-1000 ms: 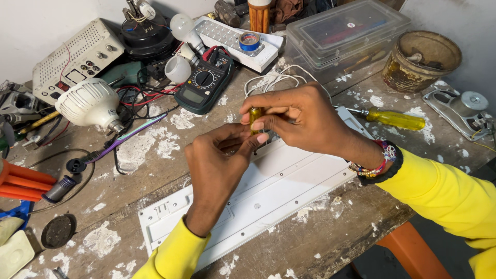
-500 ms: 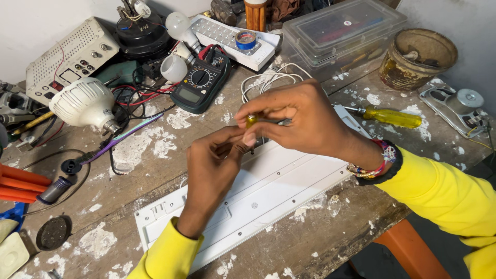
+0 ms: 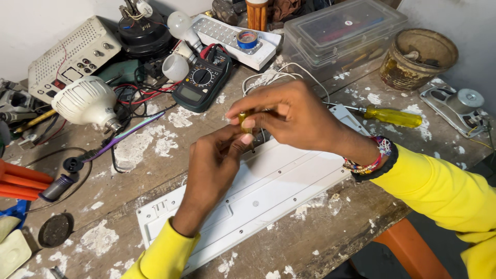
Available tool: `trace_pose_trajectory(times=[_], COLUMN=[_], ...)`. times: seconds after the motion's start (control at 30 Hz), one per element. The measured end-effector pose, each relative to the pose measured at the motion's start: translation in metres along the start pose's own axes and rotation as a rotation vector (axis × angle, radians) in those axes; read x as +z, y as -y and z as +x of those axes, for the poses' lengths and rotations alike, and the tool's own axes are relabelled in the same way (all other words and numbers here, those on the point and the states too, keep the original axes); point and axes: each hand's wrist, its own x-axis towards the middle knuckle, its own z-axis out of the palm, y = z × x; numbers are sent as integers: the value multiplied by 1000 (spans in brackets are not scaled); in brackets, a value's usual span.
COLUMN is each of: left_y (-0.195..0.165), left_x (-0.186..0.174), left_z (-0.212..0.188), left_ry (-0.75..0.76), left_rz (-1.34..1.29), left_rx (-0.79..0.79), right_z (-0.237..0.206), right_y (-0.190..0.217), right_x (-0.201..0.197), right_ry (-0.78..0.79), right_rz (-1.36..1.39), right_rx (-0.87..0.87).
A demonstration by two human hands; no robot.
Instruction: The person uses a screwdriver to unscrew screws from the back of a white LED light fixture on a workbench, holding the fixture steady with one hand while turning the screwdriver with the other, working on screws one at a time along the fixture.
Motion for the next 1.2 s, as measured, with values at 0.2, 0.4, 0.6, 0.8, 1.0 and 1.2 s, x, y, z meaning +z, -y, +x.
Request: trace_pose_trajectory(times=[0.2, 0.4, 0.6, 0.8, 1.0, 1.2], left_y=[-8, -3, -7, -7, -4, -4], left_x=[5, 3, 3, 4, 8, 10], left_z=[-1, 2, 0, 1, -1, -2], left_ry=[-150, -53, -94, -107, -78, -129], left_rz=[-4, -33, -36, 8, -127, -31], left_rx=[53, 111, 15, -35, 68, 5], right_z=[1, 3, 0, 0, -1, -2], right_y=[2, 7, 2, 0, 1, 4], right_x=[1, -1, -1, -6, -5, -5], right_ry=[-94, 27, -77, 43, -19, -51], right_rz=[-101, 80, -46, 37, -52, -87], right_rx=[106, 130, 137, -17, 43, 25])
